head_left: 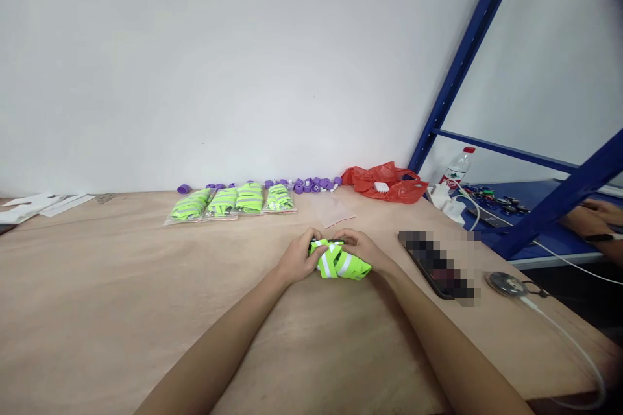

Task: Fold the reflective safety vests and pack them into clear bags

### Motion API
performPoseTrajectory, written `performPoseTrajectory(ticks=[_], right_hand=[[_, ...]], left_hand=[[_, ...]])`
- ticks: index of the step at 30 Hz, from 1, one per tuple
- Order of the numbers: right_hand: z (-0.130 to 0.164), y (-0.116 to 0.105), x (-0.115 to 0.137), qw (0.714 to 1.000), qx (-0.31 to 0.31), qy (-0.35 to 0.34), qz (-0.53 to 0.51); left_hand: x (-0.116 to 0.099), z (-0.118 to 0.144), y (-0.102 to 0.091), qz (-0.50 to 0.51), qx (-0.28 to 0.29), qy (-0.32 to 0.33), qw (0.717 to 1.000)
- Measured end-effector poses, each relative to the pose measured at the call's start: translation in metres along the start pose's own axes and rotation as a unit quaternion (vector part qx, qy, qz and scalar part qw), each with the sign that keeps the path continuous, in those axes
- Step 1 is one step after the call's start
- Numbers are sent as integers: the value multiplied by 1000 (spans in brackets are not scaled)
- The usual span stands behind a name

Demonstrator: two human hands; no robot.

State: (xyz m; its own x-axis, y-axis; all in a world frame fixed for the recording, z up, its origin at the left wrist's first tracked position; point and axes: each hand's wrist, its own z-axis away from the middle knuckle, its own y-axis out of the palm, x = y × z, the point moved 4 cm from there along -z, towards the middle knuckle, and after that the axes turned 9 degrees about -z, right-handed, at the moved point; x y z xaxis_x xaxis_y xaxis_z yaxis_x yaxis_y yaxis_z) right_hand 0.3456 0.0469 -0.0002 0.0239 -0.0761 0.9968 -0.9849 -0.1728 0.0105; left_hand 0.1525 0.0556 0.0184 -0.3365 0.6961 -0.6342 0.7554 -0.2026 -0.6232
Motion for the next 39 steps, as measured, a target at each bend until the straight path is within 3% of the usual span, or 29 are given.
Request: performPoseTrajectory(ticks=[12,20,23,31,35,39], right_hand=[[-2,-11,0,994,-94,-44,-12],[7,-45,28,974,-192,-107,-53],[8,-46,24,982,-173,-76,-20],[2,-21,6,998,-61,10,17],[2,-14,6,1000,-24,15,13],[0,-15,3,1000,-27,5,5]], left_hand=[[-8,-8,-7,-6,49,35,998],[-6,-17,-5,-34,40,27,998],[-6,-15,-5,-30,38,34,998],[-6,-9,-5,-33,46,56,997],[-8,-11,-5,-32,55,56,996],[-10,-14,-7,-36,66,48,996]])
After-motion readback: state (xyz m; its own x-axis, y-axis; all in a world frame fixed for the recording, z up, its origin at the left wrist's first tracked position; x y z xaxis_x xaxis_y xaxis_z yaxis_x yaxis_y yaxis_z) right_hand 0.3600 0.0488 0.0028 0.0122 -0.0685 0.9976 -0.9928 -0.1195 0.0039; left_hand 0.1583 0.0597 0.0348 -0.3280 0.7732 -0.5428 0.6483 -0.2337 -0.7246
